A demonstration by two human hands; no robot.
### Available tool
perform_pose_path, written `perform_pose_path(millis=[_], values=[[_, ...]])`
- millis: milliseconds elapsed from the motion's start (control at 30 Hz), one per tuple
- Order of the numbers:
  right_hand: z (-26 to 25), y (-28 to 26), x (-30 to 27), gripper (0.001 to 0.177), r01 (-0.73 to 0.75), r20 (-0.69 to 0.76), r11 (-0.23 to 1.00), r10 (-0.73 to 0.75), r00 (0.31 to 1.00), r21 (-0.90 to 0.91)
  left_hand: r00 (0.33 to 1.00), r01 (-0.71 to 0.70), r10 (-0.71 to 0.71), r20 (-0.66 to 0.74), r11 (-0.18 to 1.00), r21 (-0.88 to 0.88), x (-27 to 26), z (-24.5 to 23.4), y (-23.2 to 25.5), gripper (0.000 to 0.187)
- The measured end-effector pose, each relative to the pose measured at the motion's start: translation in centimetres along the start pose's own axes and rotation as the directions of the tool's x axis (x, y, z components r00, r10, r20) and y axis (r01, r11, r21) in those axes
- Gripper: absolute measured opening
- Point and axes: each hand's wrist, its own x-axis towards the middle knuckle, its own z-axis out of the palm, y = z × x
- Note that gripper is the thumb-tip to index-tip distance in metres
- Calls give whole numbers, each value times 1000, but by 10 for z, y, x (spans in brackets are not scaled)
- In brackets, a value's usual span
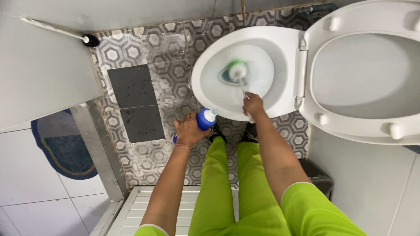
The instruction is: Scrubbing the inside and outside of a toilet bowl using a brush and cleaning solution.
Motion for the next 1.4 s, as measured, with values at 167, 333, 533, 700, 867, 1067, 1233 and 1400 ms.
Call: perform_pose_path(millis=[167, 333, 533, 700, 867, 1067, 1233, 1400], values=[[-14, -6, -15, 61, -173, 106, 954, 151, 983, 246, 1000, 4, -4, 12, 1000, -23, 3, -1, 0, 81], [-50, -27, -33, 57, 96, 154, 921, -40, 987, -377, 1000, -7, 7, 13, 999, -51, 5, -5, 6, 80], [-34, -27, 17, 30, 50, 0, 788, -64, 998, -614, 999, -23, 21, -35, 998, -58, 22, -6, 3, 81], [9, -45, 10, 37, -103, 196, 994, 96, 976, 27, 999, -21, 17, -44, 997, -80, 23, -11, 2, 83], [-43, -79, -143, 51, -87, 242, 948, 10, 970, 307, 996, -24, 17, -86, 996, -87, 27, -3, -4, 84], [-83, -80, -114, 37, -224, 233, 684, 81, 969, 694, 997, -4, -1, -75, 998, -69, 28, 3, -14, 88], [-103, -88, -81, 19, -333, 367, -267, 87, 926, 904, 996, -11, 8, -93, 999, -39, 25, 0, -18, 86], [-53, -142, -192, 47, -404, 427, 591, 109, 898, 699, 997, 4, -4, -74, 1000, 3, 30, 10, -21, 86]])
